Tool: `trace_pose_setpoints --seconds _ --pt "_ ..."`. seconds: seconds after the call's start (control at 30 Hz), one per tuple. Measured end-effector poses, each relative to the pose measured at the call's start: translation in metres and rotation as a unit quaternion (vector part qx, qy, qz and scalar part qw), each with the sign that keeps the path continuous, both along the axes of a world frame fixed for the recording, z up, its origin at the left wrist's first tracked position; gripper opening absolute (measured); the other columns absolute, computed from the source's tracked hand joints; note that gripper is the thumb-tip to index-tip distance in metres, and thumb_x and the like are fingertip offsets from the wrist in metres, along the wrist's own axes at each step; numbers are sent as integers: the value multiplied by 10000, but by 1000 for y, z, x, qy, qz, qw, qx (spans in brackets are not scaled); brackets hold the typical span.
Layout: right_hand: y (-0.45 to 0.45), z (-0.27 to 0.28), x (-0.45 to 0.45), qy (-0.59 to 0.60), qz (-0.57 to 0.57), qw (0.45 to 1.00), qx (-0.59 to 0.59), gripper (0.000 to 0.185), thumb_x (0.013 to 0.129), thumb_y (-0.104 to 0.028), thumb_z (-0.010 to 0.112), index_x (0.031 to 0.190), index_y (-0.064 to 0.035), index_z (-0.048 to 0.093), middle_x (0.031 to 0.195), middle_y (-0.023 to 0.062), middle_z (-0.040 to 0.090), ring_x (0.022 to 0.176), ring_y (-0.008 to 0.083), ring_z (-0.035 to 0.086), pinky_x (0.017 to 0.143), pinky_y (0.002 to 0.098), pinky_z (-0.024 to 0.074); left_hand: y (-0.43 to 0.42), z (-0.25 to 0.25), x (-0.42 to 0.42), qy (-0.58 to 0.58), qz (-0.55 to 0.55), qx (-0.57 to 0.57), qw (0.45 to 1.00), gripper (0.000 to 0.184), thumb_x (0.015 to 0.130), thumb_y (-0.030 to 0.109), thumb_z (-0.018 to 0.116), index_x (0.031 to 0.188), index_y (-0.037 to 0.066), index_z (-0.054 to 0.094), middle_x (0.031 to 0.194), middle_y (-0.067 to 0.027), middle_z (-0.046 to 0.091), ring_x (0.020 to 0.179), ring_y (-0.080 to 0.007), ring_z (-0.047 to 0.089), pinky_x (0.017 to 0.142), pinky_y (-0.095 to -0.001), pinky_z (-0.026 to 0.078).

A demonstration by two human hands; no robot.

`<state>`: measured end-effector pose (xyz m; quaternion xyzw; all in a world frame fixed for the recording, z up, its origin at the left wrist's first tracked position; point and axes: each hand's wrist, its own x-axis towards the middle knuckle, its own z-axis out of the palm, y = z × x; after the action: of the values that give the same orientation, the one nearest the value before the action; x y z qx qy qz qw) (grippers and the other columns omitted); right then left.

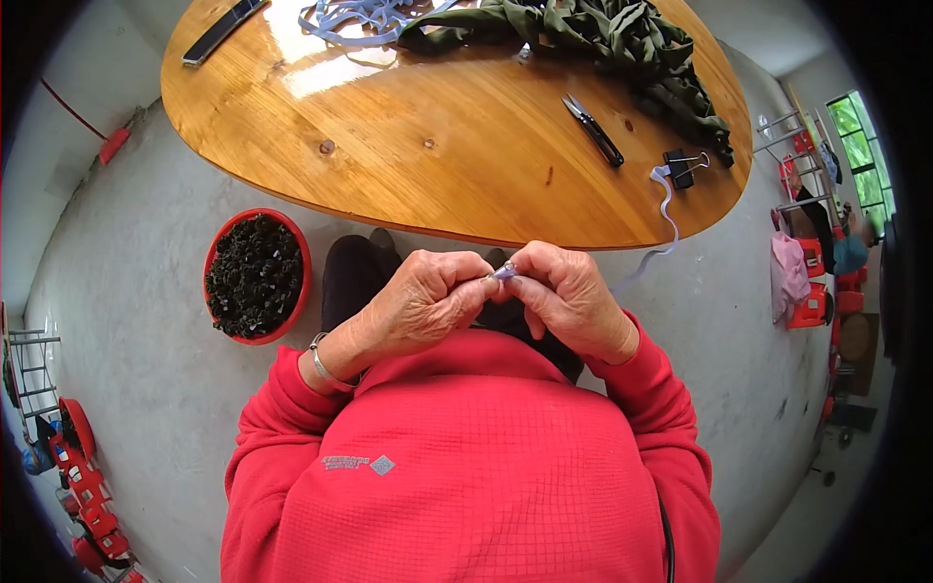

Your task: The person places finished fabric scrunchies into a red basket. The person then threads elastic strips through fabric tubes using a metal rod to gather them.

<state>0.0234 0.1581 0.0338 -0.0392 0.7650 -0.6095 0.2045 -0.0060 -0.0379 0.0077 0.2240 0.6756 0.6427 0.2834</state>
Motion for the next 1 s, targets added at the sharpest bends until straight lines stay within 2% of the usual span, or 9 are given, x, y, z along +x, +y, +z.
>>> trace_pose_setpoints --seconds 0.03,0.23,0.3,0.4,0.5,0.6,0.73,0.87,1.0 --pt "0 1 0 -42 -8 999 -11 48 859 0 551 855 -6 599 665 44 588 566 55 522 495 236 422 0 -2 0 20 6 2 1000 158 917 127 557 854 -6 612 574 38 470 522 -26 412 457 -212 347" --pt "6 -12 -3 221 76 968 89 49 858 -27 553 841 6 586 667 107 582 566 168 553 535 287 436 0 -14 0 45 -16 15 999 157 913 128 560 863 -9 620 561 23 496 524 -31 431 462 -207 358" --pt "9 -13 -6 199 113 971 66 47 851 -28 558 843 10 586 673 119 580 572 202 557 548 294 440 -3 -13 -3 3 -40 19 999 158 915 127 556 868 -8 625 557 14 504 506 -37 433 449 -205 356" --pt "13 -14 -9 181 147 972 39 50 846 -21 556 837 16 588 676 119 576 581 200 550 562 296 441 -3 7 1 -188 -45 23 981 150 915 125 554 882 3 634 560 13 507 478 -46 440 415 -200 342" --pt "15 -11 -11 157 168 973 17 54 840 -13 552 825 27 586 676 115 569 594 172 531 576 292 439 -3 13 2 -73 -38 10 997 159 919 117 539 886 -5 634 555 16 487 432 -45 399 378 -198 305" --pt "16 -5 -13 121 184 976 -7 57 825 -11 558 809 39 581 675 113 557 606 148 501 585 286 433 -8 21 2 -252 -33 70 965 171 921 102 521 886 -27 628 549 21 461 425 -34 362 371 -200 272" --pt "18 -2 -10 103 225 969 -23 52 818 -15 564 797 31 578 648 128 533 571 188 490 568 293 422 -15 27 2 -285 -88 44 954 178 921 90 521 892 -46 633 550 22 450 447 -29 351 390 -200 255" --pt "18 3 -8 37 283 958 -21 60 814 -20 571 773 23 571 625 145 513 544 241 477 549 308 412 -23 8 6 71 -181 9 981 118 883 45 579 951 -29 641 658 -84 614 527 -145 565 521 -234 448" --pt "19 -5 -4 67 283 956 -31 62 811 -25 584 770 20 579 643 151 533 545 287 489 542 336 420 -32 9 7 160 -233 -42 958 163 835 22 610 992 -21 614 730 -142 642 583 -262 619 538 -291 497"
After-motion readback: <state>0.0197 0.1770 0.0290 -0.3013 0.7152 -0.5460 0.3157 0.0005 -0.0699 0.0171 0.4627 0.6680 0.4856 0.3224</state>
